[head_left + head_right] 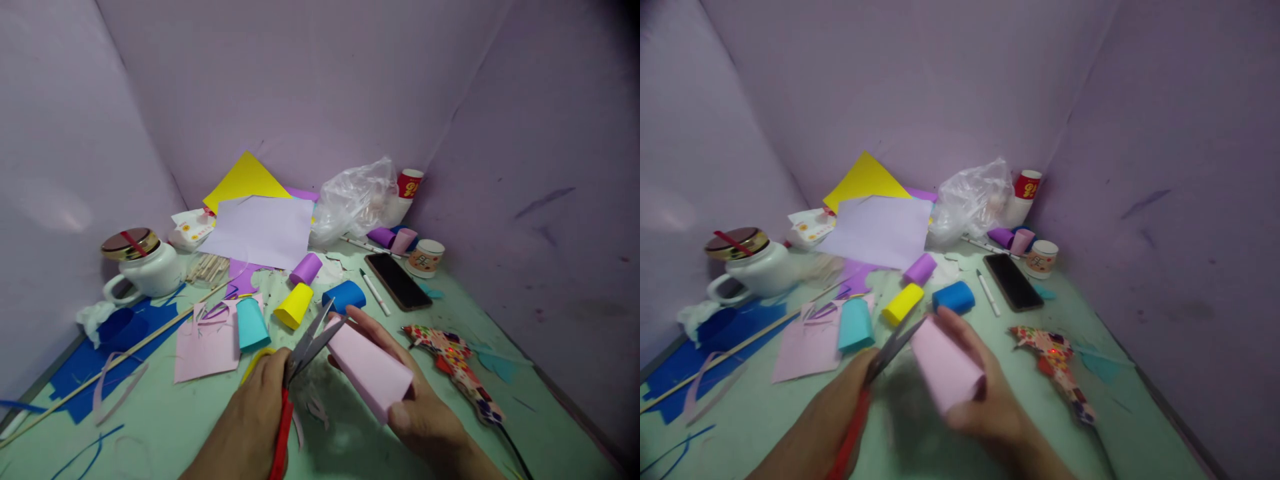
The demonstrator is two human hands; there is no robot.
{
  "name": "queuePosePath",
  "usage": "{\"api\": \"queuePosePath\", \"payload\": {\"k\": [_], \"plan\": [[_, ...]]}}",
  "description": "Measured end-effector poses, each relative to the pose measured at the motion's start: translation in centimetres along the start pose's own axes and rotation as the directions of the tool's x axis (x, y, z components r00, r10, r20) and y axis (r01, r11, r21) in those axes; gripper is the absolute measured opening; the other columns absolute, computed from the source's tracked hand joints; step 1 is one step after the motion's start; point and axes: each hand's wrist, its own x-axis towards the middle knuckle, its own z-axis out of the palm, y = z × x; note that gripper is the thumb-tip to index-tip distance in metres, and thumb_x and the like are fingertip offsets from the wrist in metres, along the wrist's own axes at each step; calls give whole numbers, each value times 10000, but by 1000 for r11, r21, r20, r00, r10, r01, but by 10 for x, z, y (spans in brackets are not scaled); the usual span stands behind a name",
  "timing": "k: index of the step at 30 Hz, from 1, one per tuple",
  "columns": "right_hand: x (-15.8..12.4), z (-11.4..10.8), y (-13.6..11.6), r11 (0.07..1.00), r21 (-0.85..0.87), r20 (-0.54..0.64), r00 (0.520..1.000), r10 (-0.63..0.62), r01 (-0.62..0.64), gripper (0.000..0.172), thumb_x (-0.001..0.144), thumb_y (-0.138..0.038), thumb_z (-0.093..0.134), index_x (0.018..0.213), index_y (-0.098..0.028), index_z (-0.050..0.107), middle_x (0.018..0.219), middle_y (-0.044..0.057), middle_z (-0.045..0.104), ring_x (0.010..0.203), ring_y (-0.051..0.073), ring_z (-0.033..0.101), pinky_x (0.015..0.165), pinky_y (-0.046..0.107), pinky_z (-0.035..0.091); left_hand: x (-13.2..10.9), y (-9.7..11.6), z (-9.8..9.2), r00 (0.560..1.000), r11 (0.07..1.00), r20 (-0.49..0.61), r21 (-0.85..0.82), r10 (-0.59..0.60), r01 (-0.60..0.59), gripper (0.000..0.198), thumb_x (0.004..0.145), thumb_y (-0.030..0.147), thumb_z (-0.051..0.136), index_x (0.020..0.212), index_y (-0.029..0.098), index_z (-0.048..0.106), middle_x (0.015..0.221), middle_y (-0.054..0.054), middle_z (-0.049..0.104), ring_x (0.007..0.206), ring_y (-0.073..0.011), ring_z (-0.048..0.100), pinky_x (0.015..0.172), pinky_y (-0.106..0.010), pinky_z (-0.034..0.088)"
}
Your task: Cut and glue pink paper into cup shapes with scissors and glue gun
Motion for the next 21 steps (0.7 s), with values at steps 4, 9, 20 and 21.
{"api": "queuePosePath", "payload": {"k": [4,9,20,21], "plan": [[-1,1,2,1000,25,32,999,1,-1,1015,464,-486,871,1373,-299,460,1456,111,459,1284,388,466,1068,509,316,2,2,3,999,1000,28,21,-20,20,396,858,125,362,1185,219,564,1091,-100,686,1033,-249,656,836,-351,532],[-2,4,-1,999,-9,40,999,36,-36,1032,444,-489,876,1368,-294,460,1438,106,476,1261,394,485,1054,509,336,1,5,-1,992,998,122,67,-28,20,513,771,65,420,1255,220,490,1200,-111,636,1058,-248,639,855,-338,513],[-4,8,-7,987,-157,49,998,25,-17,1008,491,-449,878,1389,-344,432,1473,63,434,1341,385,377,1094,510,274,-1,2,-5,986,995,164,103,-7,-10,698,601,-11,455,1259,221,441,1181,-88,625,1111,-217,594,937,-301,454],[-5,8,-8,986,-167,53,998,27,-18,999,502,-440,875,1391,-348,429,1478,60,429,1351,385,363,1091,510,280,-1,2,-6,987,994,161,105,-7,-10,686,604,-5,456,1249,229,450,1161,-82,632,1085,-220,607,918,-304,464]]}}
